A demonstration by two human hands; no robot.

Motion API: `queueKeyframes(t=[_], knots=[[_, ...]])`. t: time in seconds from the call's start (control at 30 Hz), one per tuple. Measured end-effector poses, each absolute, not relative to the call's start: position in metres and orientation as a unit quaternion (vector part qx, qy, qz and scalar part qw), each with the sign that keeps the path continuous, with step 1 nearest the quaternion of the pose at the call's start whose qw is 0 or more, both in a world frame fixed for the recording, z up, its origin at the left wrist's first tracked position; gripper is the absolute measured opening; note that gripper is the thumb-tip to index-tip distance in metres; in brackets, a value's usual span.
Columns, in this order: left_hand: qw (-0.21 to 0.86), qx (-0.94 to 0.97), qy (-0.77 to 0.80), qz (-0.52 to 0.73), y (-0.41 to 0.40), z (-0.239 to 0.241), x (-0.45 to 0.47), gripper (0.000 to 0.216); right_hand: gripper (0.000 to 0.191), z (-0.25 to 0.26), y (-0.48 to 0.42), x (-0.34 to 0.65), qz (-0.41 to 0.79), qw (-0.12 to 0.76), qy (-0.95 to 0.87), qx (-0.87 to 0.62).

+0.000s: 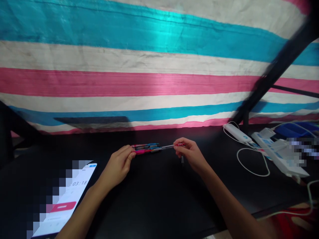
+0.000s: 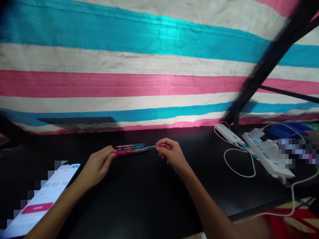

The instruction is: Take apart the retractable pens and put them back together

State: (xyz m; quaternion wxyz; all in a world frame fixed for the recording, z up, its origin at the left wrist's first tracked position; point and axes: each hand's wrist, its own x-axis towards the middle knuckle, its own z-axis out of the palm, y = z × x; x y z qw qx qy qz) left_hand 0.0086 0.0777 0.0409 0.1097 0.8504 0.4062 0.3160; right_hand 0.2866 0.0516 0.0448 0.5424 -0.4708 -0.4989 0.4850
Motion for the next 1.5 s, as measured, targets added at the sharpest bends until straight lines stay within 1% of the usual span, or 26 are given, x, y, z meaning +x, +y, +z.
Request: queueKeyframes(t=[0.27, 0.47, 0.6, 0.73, 0.83, 0.9, 0.97, 1.0, 1.07, 1.1, 1.17, 1.2, 1.27, 1.3, 1.33, 1.4, 1.43, 1.47, 1.5], knots=[[0.105, 0.849, 0.404, 0.324, 0.077, 0.042, 0.009, 0.025, 0.018, 0.044, 0.052, 0.287, 0.480, 0.536, -0.508, -0.475], [0.146, 0.859, 0.379, 0.312, 0.070, 0.035, 0.023, 0.022, 0.022, 0.043, 0.047, 0.275, 0.477, 0.484, -0.564, -0.468], [0.164, 0.851, 0.371, 0.333, 0.067, 0.032, 0.027, 0.015, 0.020, 0.039, 0.045, 0.270, 0.455, 0.474, -0.590, -0.470], [0.144, 0.839, 0.367, 0.376, 0.067, 0.034, 0.025, 0.014, 0.020, 0.036, 0.044, 0.265, 0.509, 0.434, -0.578, -0.468], [0.127, 0.837, 0.364, 0.389, 0.068, 0.036, 0.023, 0.014, 0.030, 0.040, 0.041, 0.262, 0.532, 0.411, -0.566, -0.477], [0.123, 0.835, 0.365, 0.392, 0.068, 0.037, 0.023, 0.014, 0.027, 0.045, 0.038, 0.261, 0.526, 0.422, -0.571, -0.468], [0.123, 0.834, 0.364, 0.395, 0.068, 0.037, 0.024, 0.014, 0.029, 0.047, 0.037, 0.262, 0.522, 0.433, -0.581, -0.450], [0.124, 0.835, 0.361, 0.398, 0.068, 0.038, 0.024, 0.014, 0.030, 0.047, 0.037, 0.263, 0.524, 0.430, -0.585, -0.445], [0.124, 0.835, 0.352, 0.404, 0.067, 0.038, 0.025, 0.015, 0.025, 0.044, 0.039, 0.265, 0.532, 0.406, -0.587, -0.455], [0.122, 0.835, 0.348, 0.408, 0.067, 0.038, 0.026, 0.016, 0.029, 0.042, 0.040, 0.265, 0.534, 0.388, -0.586, -0.469], [0.115, 0.836, 0.340, 0.416, 0.067, 0.038, 0.026, 0.016, 0.044, 0.039, 0.043, 0.266, 0.530, 0.365, -0.585, -0.494], [0.112, 0.836, 0.337, 0.417, 0.067, 0.038, 0.026, 0.016, 0.046, 0.039, 0.043, 0.266, 0.519, 0.368, -0.588, -0.498], [0.108, 0.838, 0.336, 0.417, 0.067, 0.037, 0.025, 0.016, 0.032, 0.039, 0.044, 0.267, 0.483, 0.401, -0.604, -0.491], [0.106, 0.838, 0.337, 0.416, 0.068, 0.037, 0.025, 0.016, 0.030, 0.040, 0.044, 0.268, 0.462, 0.419, -0.615, -0.482], [0.105, 0.838, 0.338, 0.415, 0.068, 0.036, 0.024, 0.016, 0.032, 0.040, 0.043, 0.268, 0.449, 0.427, -0.625, -0.475], [0.105, 0.838, 0.337, 0.415, 0.069, 0.036, 0.024, 0.016, 0.025, 0.041, 0.043, 0.269, 0.450, 0.403, -0.637, -0.478], [0.105, 0.839, 0.336, 0.416, 0.069, 0.035, 0.024, 0.016, 0.030, 0.040, 0.043, 0.270, 0.458, 0.380, -0.640, -0.486], [0.106, 0.839, 0.334, 0.416, 0.069, 0.035, 0.025, 0.016, 0.041, 0.040, 0.043, 0.270, 0.466, 0.361, -0.640, -0.493], [0.106, 0.840, 0.334, 0.415, 0.070, 0.034, 0.025, 0.016, 0.046, 0.039, 0.043, 0.270, 0.471, 0.351, -0.639, -0.497]])
